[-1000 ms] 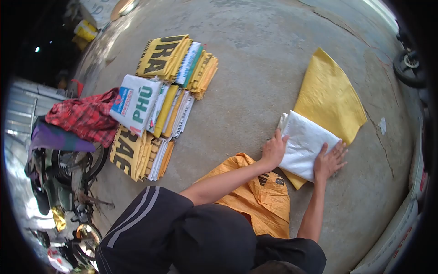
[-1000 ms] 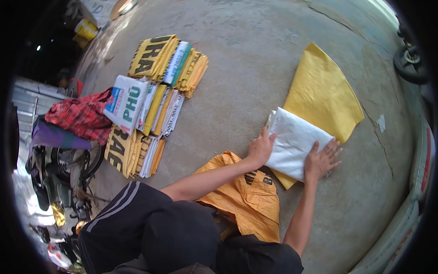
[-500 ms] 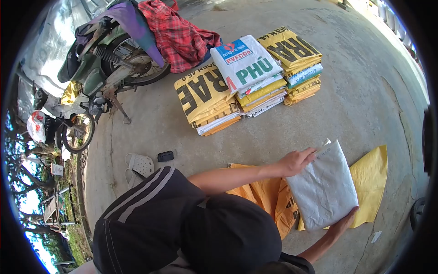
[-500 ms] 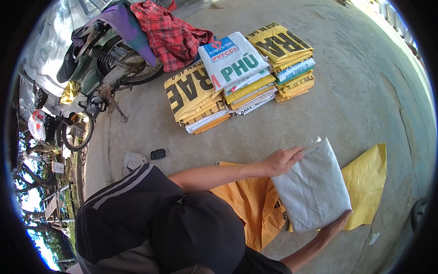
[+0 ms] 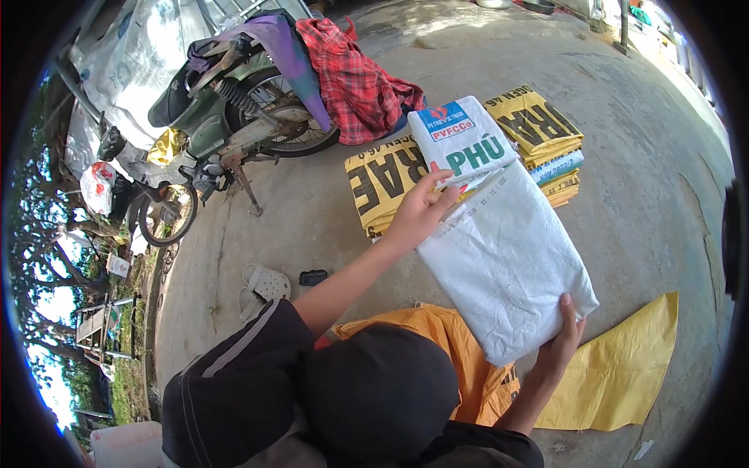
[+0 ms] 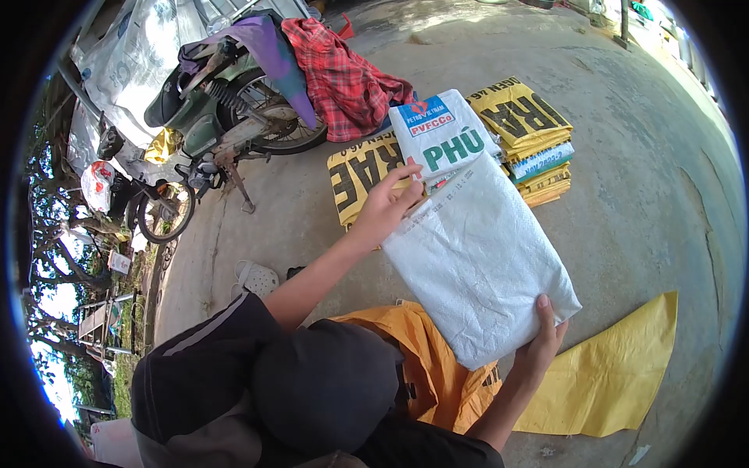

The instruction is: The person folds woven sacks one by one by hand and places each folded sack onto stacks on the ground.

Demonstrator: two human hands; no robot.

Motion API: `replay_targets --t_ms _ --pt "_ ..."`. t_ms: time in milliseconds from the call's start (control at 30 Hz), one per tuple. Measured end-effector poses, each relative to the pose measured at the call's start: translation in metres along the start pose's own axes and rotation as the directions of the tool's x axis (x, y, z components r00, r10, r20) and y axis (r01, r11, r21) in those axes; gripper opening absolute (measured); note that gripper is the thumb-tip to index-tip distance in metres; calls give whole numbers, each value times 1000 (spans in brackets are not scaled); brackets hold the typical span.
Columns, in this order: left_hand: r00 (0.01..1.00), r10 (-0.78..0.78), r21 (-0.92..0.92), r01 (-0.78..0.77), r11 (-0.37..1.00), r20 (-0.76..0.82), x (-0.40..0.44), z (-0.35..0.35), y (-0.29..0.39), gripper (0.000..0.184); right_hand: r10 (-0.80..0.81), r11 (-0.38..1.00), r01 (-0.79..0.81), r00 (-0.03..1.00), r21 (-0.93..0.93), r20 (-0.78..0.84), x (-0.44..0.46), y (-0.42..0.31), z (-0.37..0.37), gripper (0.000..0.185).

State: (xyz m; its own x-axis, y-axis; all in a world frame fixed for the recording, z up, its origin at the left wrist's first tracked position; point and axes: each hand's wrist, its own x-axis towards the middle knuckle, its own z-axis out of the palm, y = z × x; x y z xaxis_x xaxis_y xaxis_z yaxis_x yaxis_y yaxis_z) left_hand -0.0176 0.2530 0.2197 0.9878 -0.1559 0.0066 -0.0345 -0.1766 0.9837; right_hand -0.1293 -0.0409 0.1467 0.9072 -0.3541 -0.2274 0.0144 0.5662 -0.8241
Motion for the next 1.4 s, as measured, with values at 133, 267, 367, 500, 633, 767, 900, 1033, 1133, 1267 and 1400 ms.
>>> replay_targets --t_ms 133,267,367,500,633,767,900,1033,1133,1267,1400 --pt "969 -138 -312 69 948 -203 -37 -8 -8 98 44 955 -56 998 290 48 1 3 32 61" --pt "990 -124 -272 136 953 60 -72 15 -6 92 50 962 -85 989 261 138 0 25 82 69" --pt "984 -152 -428 98 898 -94 -76 -13 17 85 53 974 -105 967 200 249 -14 35 117 73" --pt "969 -127 -461 15 887 -213 -85 -60 23 71 -2 993 -66 825 100 565 -21 35 136 72" --pt "942 -42 -475 -129 871 -333 -91 -108 49 63 -35 982 -140 536 130 844 -32 23 137 68" --pt "918 43 -465 -238 853 -393 -65 -154 37 62 -24 988 -108 592 108 805 -28 29 110 64" --pt "883 28 -124 -97 988 -469 -8 -196 -53 54 -33 995 -34 774 94 633 -14 35 75 56" --pt "853 -328 -26 349 937 -406 20 -217 -145 56 -30 996 5 954 86 298 -9 31 31 41" --pt "881 -329 -116 308 944 -341 12 -210 -137 57 -37 998 31 992 51 118 -12 23 -10 40" --pt "936 -225 -140 193 971 -271 17 -207 -115 63 -101 995 102 992 16 -78 -13 11 -58 42" --pt "946 -236 -177 198 964 -224 45 -203 -110 68 -132 988 143 977 61 -165 -13 7 -88 42"
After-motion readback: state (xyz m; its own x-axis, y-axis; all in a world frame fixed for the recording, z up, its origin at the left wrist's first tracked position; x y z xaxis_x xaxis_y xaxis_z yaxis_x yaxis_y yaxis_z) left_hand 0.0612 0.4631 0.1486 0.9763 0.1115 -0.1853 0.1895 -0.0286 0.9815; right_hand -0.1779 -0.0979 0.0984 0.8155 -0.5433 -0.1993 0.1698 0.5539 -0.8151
